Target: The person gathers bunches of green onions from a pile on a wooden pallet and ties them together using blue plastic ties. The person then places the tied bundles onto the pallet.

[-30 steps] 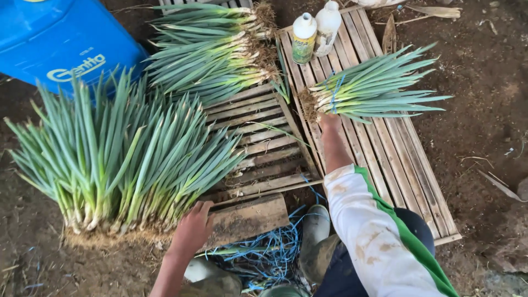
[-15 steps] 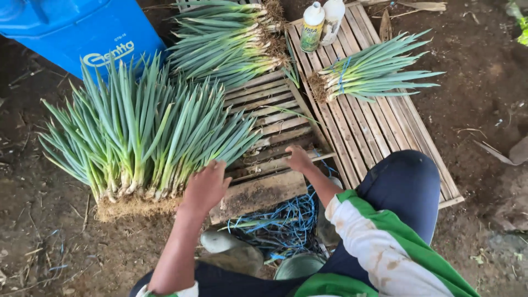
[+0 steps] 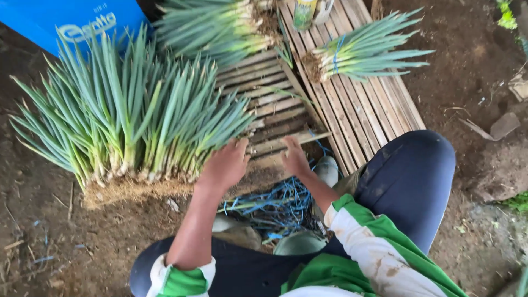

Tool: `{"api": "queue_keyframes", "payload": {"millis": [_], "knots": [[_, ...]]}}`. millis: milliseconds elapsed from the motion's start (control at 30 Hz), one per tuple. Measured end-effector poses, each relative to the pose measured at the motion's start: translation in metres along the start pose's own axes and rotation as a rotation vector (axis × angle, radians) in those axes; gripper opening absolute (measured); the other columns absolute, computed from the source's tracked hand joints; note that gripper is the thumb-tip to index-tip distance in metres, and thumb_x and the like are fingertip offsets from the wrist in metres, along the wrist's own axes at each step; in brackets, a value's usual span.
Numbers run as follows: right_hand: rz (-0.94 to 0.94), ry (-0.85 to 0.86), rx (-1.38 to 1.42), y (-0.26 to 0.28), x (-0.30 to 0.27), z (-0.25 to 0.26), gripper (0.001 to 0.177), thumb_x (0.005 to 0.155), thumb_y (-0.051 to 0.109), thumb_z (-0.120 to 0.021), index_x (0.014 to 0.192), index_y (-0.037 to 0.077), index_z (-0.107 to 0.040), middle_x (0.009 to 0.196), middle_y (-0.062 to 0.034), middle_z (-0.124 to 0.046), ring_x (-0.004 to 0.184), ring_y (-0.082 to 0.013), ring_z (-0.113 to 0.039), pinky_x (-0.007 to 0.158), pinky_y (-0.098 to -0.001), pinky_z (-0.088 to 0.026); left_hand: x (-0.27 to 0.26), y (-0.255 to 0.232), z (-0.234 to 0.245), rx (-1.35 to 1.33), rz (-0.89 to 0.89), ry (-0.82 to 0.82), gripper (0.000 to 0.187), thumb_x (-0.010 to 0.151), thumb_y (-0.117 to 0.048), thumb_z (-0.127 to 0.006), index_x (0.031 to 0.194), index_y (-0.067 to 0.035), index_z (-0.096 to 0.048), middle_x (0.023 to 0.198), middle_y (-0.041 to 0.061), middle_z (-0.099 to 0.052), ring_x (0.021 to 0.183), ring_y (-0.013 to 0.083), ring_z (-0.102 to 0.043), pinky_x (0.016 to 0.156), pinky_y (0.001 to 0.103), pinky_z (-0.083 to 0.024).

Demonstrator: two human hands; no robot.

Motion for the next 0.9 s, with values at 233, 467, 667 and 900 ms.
{"api": "queue_keyframes", "payload": {"millis": [233, 467, 667, 900], "knots": [[0.106, -0.339, -0.119, -0.1, -0.007, 0.007, 0.013, 0.1, -0.001, -0.059, 0.099, 0.012, -0.061, 0.097, -0.0083, -0.054, 0.099, -0.0364, -0.063, 0.084, -0.0478, -0.058, 0.003, -0.011, -0.009, 0.028, -0.102, -0.036, 0.036, 0.111, -0.025, -0.049, 0.142, -0.007, -0.052, 0.133, 0.023, -0.059, 0.113, 0.0407, -0.072, 0.095, 0.06, -0.06], [-0.462, 0.325, -0.221, -0.281, -0.024, -0.093, 0.025, 0.093, 0.013, -0.071, 0.113, -0.001, -0.067, 0.144, -0.0292, -0.05, 0.134, -0.0619, -0.049, 0.087, -0.0661, -0.063, 0.003, -0.003, -0.011, -0.022, -0.041, 0.02, 0.041, 0.111, -0.03, -0.05, 0.145, -0.006, -0.051, 0.136, 0.024, -0.058, 0.12, 0.0426, -0.069, 0.101, 0.062, -0.056], [-0.548, 0.408, -0.155, -0.195, -0.056, -0.059, 0.063, 0.091, 0.012, -0.069, 0.147, -0.004, -0.045, 0.154, -0.0328, -0.035, 0.121, -0.053, -0.06, 0.089, -0.0621, -0.063, -0.019, -0.016, 0.014, -0.033, -0.035, 0.037, 0.044, 0.113, -0.026, -0.05, 0.149, -0.001, -0.046, 0.141, 0.029, -0.053, 0.124, 0.0474, -0.065, 0.104, 0.066, -0.055], [-0.48, 0.435, -0.317, -0.277, -0.045, -0.123, 0.041, 0.097, 0.004, -0.067, 0.135, -0.006, -0.057, 0.137, -0.0304, -0.056, 0.116, -0.0439, -0.067, 0.093, -0.0554, -0.065, -0.019, -0.001, 0.004, -0.059, 0.036, 0.046, 0.046, 0.112, -0.033, -0.05, 0.15, -0.007, -0.046, 0.143, 0.024, -0.053, 0.126, 0.0435, -0.066, 0.106, 0.063, -0.055]]}}
Point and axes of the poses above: each hand's wrist, its own x-axis towards the middle knuckle, its own z-axis out of the back of the hand, y = z × x, the point moved 7 cm from there along x, towards the middle knuckle
